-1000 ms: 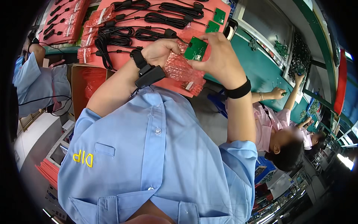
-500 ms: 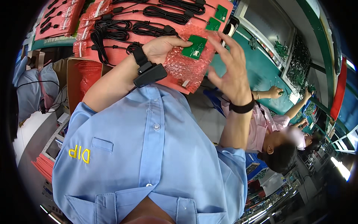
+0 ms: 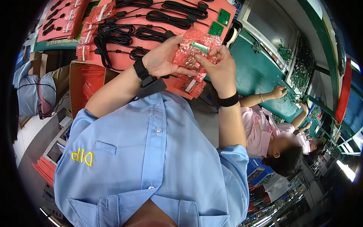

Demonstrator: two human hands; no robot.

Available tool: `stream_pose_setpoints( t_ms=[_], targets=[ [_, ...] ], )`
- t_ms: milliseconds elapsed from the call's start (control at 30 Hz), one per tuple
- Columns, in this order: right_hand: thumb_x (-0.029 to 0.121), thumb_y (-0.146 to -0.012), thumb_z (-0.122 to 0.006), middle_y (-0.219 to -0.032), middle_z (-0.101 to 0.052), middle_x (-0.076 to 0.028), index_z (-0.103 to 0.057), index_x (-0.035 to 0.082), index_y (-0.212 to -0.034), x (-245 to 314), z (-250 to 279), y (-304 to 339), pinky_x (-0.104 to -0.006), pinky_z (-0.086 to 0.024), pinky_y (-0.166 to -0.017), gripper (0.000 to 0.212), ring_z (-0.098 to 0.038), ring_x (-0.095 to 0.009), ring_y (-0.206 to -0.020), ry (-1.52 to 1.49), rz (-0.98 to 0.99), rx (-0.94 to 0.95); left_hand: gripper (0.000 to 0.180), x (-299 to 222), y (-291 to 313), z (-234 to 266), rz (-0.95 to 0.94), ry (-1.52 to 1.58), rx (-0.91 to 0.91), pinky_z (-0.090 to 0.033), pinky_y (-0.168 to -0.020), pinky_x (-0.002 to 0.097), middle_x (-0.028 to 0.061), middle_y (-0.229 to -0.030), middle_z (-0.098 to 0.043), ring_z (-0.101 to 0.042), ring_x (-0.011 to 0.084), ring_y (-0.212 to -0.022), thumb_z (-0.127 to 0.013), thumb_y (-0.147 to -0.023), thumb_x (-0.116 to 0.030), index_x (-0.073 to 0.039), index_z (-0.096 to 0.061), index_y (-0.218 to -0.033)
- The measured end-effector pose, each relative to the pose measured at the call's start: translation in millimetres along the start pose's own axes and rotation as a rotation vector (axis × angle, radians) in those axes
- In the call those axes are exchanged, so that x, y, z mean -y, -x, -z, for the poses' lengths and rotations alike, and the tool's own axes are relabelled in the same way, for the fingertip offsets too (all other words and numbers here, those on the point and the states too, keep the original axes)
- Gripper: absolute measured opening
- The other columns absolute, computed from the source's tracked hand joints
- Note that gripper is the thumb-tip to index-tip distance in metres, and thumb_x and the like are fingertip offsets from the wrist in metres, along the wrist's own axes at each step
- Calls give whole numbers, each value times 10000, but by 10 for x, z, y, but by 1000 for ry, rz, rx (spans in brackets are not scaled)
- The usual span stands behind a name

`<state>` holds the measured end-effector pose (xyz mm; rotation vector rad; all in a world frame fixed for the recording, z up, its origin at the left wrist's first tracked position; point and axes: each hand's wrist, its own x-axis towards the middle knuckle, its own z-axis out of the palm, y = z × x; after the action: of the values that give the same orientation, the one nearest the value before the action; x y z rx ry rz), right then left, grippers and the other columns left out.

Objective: Remove electronic components from bubble wrap bags and organize them onto a red tray on an assembly line.

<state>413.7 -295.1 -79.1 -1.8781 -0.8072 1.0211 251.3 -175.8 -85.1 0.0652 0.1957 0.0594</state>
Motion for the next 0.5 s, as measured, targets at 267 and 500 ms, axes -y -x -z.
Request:
stream_pose_setpoints(
  t_ms=[267,500],
  targets=[
    [17,-733,-734,-1052,-621,-112,-595,11,-1110,88,-8,-151,-257,-492,-777,402,-589,-138,-937,-443,7,155,249,106,-2,79,-65,-353,-273,-548,-848,429,121,-1098,-609,-624,229,-970,-527,-912,-116,15,-542,-1123],
    [-36,-743,-661,-1090,-633,-74,-694,88,-1001,164,101,6,-307,-492,-830,288,-602,-212,-991,351,651,168,248,-14,12,208,55,-138,-185,-540,-856,443,124,-1127,-597,-617,230,-998,-503,-918,-99,-2,-532,-1145]
  ],
)
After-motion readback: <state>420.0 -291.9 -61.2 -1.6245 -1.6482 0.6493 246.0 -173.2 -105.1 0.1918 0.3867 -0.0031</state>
